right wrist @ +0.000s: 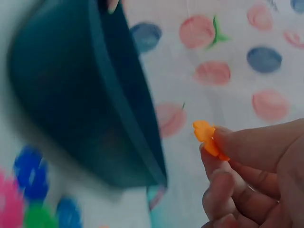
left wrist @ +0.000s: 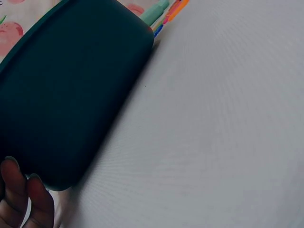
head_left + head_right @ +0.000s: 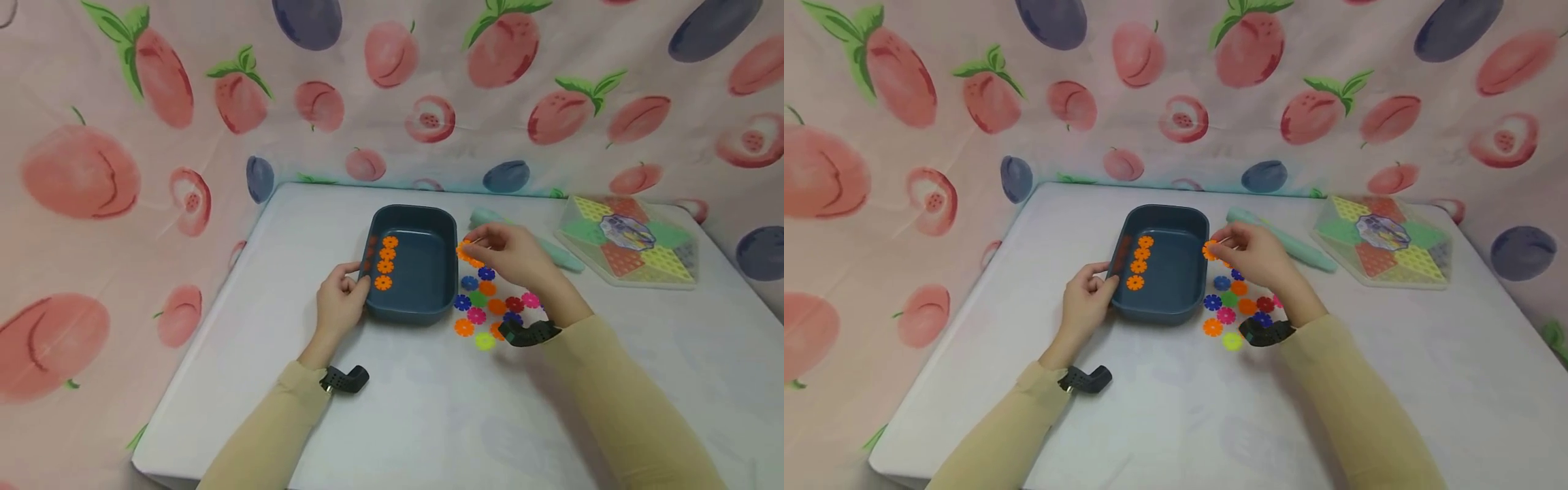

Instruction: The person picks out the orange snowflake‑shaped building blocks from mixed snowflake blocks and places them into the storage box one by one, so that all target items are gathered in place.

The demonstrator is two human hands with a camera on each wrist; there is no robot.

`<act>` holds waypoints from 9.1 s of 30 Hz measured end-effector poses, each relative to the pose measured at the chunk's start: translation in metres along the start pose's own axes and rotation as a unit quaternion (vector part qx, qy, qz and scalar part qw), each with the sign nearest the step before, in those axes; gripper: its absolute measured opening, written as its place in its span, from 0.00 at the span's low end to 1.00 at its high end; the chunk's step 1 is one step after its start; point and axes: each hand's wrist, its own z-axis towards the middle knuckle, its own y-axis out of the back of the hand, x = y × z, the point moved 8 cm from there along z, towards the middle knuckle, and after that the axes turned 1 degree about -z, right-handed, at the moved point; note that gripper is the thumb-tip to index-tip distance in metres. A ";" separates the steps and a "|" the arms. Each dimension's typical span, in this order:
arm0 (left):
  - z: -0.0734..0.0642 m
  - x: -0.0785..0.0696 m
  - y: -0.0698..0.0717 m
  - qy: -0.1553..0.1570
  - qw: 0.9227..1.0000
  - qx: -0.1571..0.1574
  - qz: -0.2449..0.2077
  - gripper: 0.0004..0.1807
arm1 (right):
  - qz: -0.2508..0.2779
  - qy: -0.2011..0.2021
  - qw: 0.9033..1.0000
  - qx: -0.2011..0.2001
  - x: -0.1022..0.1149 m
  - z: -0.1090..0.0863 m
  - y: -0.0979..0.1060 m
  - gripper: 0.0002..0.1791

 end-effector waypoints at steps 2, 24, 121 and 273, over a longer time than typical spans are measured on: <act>0.000 0.000 -0.001 -0.001 1.000 0.002 0.000 0.17 | -0.006 0.020 1.000 0.004 0.017 0.004 -0.005 0.17; 0.005 0.004 0.007 -0.004 1.000 -0.003 0.004 0.17 | -0.164 0.127 0.956 0.209 0.092 0.083 -0.104 0.07; 0.005 0.003 -0.003 0.000 1.000 -0.004 0.015 0.17 | -0.046 -0.159 0.985 -0.045 -0.109 0.043 -0.007 0.34; 0.005 0.001 -0.005 -0.035 0.999 0.002 0.026 0.14 | -0.017 -0.042 0.998 -0.045 -0.033 0.037 0.016 0.25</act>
